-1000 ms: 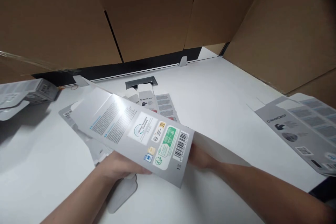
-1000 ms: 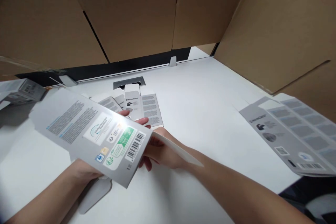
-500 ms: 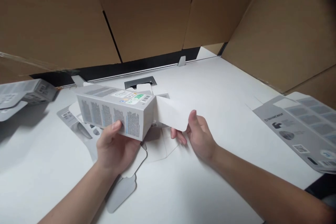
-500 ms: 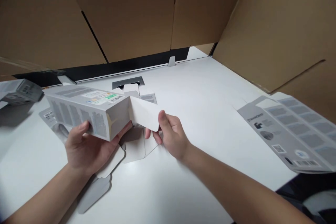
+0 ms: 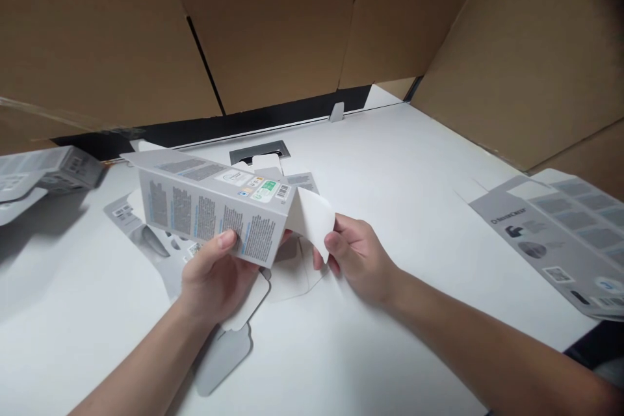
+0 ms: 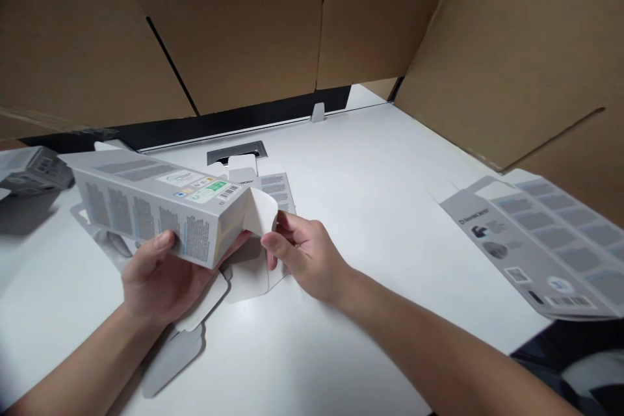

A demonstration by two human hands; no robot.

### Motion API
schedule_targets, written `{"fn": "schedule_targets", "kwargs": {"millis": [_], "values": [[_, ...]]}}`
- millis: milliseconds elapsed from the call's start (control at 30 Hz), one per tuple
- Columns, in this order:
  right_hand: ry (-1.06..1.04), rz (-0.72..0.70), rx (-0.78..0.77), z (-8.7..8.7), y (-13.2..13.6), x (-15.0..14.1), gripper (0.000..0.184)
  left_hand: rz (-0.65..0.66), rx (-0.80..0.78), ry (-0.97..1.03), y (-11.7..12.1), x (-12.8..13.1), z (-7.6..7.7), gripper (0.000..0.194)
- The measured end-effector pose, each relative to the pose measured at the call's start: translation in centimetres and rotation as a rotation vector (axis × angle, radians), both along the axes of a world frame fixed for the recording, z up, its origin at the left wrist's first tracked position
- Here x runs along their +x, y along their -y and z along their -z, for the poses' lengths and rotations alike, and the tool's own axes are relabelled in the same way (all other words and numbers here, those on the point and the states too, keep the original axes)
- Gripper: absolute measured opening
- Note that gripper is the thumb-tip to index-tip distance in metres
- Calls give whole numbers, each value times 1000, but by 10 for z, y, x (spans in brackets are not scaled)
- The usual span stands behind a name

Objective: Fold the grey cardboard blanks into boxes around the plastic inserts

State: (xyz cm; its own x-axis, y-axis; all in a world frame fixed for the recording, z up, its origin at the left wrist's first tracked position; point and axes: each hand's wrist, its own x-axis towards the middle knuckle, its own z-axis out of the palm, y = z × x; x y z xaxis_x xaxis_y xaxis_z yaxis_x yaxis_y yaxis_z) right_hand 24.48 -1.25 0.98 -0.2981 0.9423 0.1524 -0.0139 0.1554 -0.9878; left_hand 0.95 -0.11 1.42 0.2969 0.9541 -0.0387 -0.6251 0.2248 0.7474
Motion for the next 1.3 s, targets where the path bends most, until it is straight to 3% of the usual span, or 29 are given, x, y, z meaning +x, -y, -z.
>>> {"fn": "schedule_targets", "kwargs": {"millis": [300, 500, 600, 767, 900, 1133, 1300], "values": [[87, 193, -106, 1, 2, -5, 72, -7, -28, -14, 2, 0, -1, 65], [82, 190, -92, 3, 3, -5, 67, -68, -44, -46, 3, 4, -4, 63], [44, 155, 22, 5, 4, -5, 49, -143, -45, -60, 0, 7, -6, 50], [32, 88, 335, 15, 4, -4, 92, -166, -72, -48, -4, 8, -8, 35], [96, 51, 484, 21, 2, -2, 86, -158, -100, -27, -4, 5, -6, 37], [174, 186, 558, 19, 1, -6, 81, 14, -78, -113, -1, 3, 1, 56], [205, 229, 561, 17, 1, -7, 78, 51, -29, -148, -1, 5, 5, 47]]}}
